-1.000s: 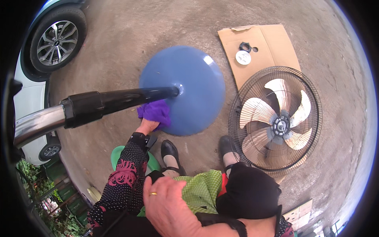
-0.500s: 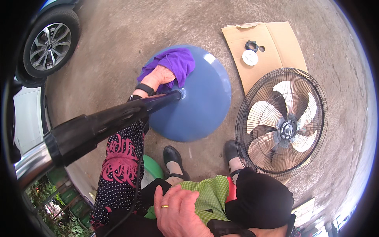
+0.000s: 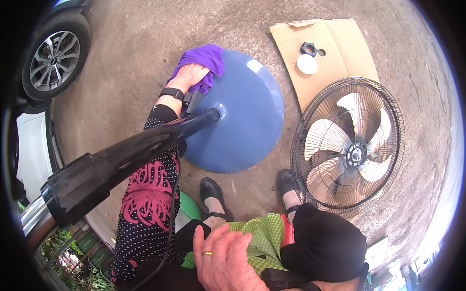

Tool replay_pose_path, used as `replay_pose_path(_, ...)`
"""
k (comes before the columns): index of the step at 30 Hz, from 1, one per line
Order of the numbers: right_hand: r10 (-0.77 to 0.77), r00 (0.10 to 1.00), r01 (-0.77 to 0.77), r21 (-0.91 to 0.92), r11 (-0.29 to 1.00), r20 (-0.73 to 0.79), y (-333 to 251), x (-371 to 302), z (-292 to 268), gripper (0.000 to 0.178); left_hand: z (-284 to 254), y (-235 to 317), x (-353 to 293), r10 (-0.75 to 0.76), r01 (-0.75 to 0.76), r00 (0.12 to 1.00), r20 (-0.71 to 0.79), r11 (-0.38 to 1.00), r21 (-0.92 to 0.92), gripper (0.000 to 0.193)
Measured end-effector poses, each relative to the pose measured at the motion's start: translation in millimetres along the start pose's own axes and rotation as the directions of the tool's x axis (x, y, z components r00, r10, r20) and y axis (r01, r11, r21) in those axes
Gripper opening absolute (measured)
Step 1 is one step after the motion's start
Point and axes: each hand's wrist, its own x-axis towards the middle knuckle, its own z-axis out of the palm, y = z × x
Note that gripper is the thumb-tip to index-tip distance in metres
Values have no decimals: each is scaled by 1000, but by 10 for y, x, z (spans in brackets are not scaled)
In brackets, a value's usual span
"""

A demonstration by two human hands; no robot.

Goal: The person repeatedly wipes the blue circular base of a standing fan with a purple cloth, periodically dipping the cloth into a green basin of soapy water and wringing it out. The person also wipes the fan's metal pole. The task is performed outdoors on a concrete surface with a white car and a disassembled fan visible nearby.

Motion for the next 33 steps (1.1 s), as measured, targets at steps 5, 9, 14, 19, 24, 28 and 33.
replay_pose_path(5, 4, 1000, -4, -34, 999, 2, 9, -78, 1, 45, -64, -65, -238, -232, 232, 973, 21, 972, -27, 46)
replay_pose_path(9, -14, 999, 12, -36, 999, -40, -6, -154, 6, 45, 17, -237, -680, -391, 389, 912, -122, 920, -43, 43)
replay_pose_path(14, -46, 995, 45, -11, 999, -89, -72, -269, 16, 44, 370, -447, -1488, -391, 409, 912, -122, 853, 323, 41)
replay_pose_path(19, -107, 989, 106, -15, 994, -98, -187, -372, 22, 44, 672, -91, -2100, -513, 591, 782, -355, 791, 159, 44)
replay_pose_path(24, -192, 979, 191, -13, 981, -69, -283, -496, -22, 43, 731, 485, -2337, -915, 917, 400, 51, 399, -22, 44)
replay_pose_path(28, -203, 968, 191, -89, 977, -147, -328, -556, -37, 43, 856, 1039, -2422, -818, 811, 574, -39, 561, 166, 31)
replay_pose_path(33, -239, 966, 233, -68, 970, -100, -396, -568, -49, 41, 1141, 1965, -2252, -823, 829, 553, 129, 559, 14, 29)
